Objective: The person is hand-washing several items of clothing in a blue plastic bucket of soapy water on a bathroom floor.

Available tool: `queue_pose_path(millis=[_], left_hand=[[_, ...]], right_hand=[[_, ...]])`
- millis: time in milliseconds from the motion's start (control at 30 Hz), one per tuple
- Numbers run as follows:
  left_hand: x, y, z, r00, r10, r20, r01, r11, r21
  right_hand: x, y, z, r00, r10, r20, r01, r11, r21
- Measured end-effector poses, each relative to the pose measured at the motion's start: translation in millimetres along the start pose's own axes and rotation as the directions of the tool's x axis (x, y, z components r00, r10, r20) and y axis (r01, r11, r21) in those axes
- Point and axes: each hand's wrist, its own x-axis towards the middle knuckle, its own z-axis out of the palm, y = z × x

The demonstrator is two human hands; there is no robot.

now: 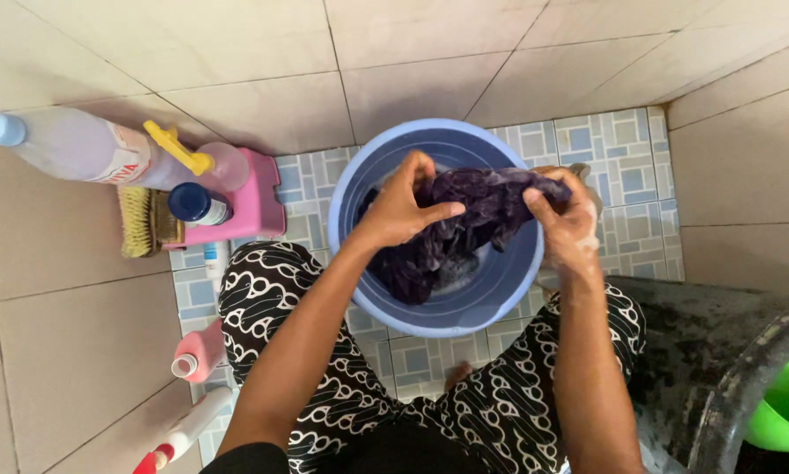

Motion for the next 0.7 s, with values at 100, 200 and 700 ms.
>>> queue_pose_path(millis=[100,200,700], left_hand=[[0,17,-16,0.977,0.213,0.01,-0.213,0.977,-0.028],[-1,11,-11,0.991,0.051,0.126,-0.02,0.972,-0.236],[-6,-74,27,0.961,-0.104,0.255,0.118,0.992,-0.037]], right_hand=[[-18,-25,5,0.981,-0.069,0.179,0.07,0.998,-0.003],[-29,12,32,0.957,0.003,0.29,0.048,0.985,-0.168],[33,-31,34,0.957,0.24,0.165,-0.288,0.699,0.654]])
